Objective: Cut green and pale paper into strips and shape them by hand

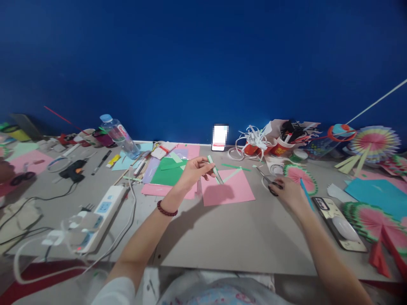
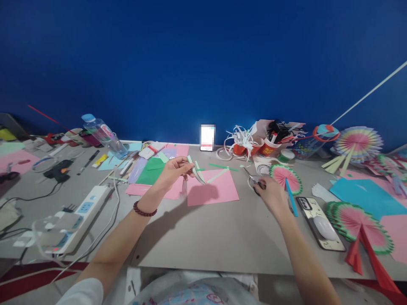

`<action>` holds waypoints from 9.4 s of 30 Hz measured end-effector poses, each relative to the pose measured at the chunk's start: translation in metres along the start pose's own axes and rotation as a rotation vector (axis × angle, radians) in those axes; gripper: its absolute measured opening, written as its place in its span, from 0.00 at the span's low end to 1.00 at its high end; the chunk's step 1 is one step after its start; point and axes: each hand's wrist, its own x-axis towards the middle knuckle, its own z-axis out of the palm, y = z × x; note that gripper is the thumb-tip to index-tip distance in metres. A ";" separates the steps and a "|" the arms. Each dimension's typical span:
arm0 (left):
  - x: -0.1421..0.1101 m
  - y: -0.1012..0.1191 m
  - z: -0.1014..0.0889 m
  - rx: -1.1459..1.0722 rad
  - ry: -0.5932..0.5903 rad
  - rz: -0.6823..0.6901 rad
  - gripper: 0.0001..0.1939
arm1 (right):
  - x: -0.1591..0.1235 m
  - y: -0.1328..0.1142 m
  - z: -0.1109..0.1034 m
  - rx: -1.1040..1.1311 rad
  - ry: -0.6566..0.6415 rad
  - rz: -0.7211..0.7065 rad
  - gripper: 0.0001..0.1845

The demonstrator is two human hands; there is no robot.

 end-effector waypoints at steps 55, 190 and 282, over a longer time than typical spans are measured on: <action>-0.011 -0.012 0.016 0.432 0.062 0.348 0.05 | -0.008 -0.179 0.017 0.441 0.020 -0.604 0.08; -0.015 -0.009 0.021 -0.197 0.138 0.173 0.07 | -0.008 -0.177 0.041 0.864 -0.013 -0.355 0.04; -0.142 -0.120 0.016 1.325 0.182 0.469 0.11 | -0.025 -0.172 0.094 0.220 -1.107 0.089 0.13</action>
